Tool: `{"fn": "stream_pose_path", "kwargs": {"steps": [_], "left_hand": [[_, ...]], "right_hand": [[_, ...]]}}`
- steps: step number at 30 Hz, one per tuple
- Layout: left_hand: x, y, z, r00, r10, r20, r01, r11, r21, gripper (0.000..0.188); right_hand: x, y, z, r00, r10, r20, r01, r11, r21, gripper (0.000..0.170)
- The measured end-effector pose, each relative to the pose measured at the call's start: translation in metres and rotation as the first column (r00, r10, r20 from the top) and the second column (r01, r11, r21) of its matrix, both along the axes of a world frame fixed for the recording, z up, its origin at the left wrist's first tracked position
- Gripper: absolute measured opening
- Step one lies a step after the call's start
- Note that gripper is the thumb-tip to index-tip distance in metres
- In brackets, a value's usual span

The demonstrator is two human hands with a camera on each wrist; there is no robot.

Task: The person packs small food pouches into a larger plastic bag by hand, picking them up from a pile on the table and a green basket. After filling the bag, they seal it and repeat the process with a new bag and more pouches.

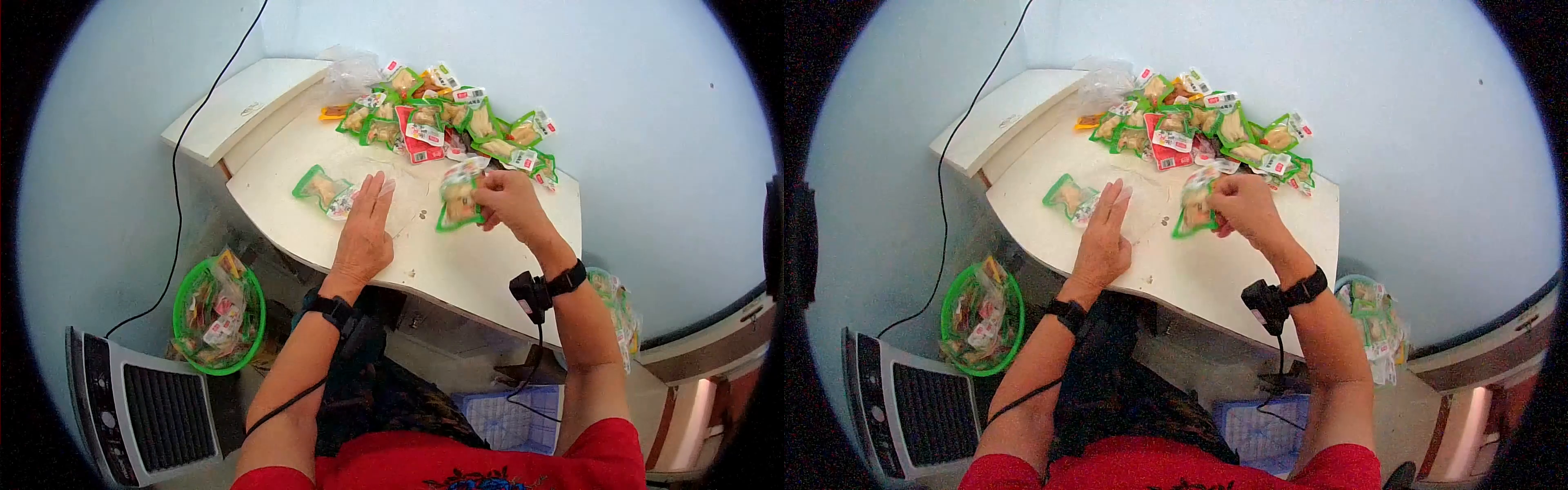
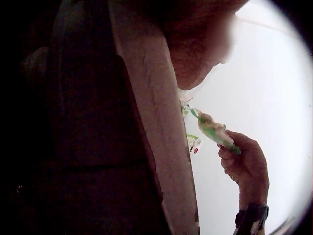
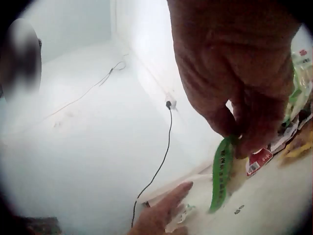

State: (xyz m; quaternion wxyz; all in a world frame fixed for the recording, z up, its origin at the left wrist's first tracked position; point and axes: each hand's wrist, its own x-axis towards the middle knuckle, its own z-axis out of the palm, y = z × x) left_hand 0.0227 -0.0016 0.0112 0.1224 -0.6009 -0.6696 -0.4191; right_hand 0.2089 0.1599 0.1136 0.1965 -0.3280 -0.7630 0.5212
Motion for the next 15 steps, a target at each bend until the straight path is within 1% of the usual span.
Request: {"fn": "stream_pose_path", "kwargs": {"steps": [1, 4, 5, 8, 9, 11, 12, 13, 14, 15], "left_hand": [[0.0, -0.001, 0.0, 1.0, 0.003, -0.002, -0.003, 1.0, 0.001, 0.072], [0.001, -0.001, 0.001, 1.0, 0.009, 0.005, -0.009, 1.0, 0.012, 0.072], [0.001, -0.001, 0.002, 1.0, 0.009, 0.011, -0.009, 1.0, 0.014, 0.072], [0.001, 0.0, 0.002, 1.0, 0.005, 0.022, -0.006, 1.0, 0.017, 0.072], [0.001, 0.0, 0.002, 1.0, 0.003, 0.022, -0.003, 1.0, 0.018, 0.072], [0.0, 0.0, 0.003, 1.0, 0.005, 0.011, -0.005, 1.0, 0.013, 0.072], [0.001, 0.0, 0.003, 1.0, 0.008, 0.005, -0.009, 1.0, 0.013, 0.071], [0.001, 0.0, 0.003, 1.0, 0.01, 0.008, -0.01, 1.0, 0.017, 0.072], [0.001, 0.0, 0.003, 1.0, 0.013, 0.008, -0.013, 1.0, 0.021, 0.072], [0.001, 0.0, 0.003, 1.0, 0.017, 0.006, -0.017, 1.0, 0.026, 0.073]], "right_hand": [[0.001, 0.0, -0.006, 0.991, -0.062, -0.116, 0.048, 0.992, -0.119, 0.017], [0.008, -0.005, -0.033, 0.98, -0.133, -0.146, 0.088, 0.955, -0.282, 0.018], [0.011, -0.011, -0.037, 0.982, -0.13, -0.138, 0.078, 0.94, -0.333, 0.019], [0.022, -0.017, -0.025, 0.996, -0.072, -0.054, 0.057, 0.968, -0.244, 0.019], [0.025, -0.017, -0.017, 0.997, -0.058, 0.058, 0.067, 0.985, -0.157, 0.016], [0.031, -0.01, -0.014, 0.984, -0.123, 0.127, 0.114, 0.991, 0.074, 0.016], [0.033, -0.006, -0.013, 0.975, -0.157, 0.155, 0.126, 0.973, 0.191, 0.016], [0.035, -0.001, -0.014, 0.977, -0.184, 0.109, 0.143, 0.94, 0.31, 0.01], [0.039, 0.005, -0.017, 0.986, -0.135, 0.101, 0.077, 0.895, 0.439, 0.01], [0.043, 0.013, -0.021, 0.992, -0.082, 0.099, 0.013, 0.828, 0.56, 0.013]]}}
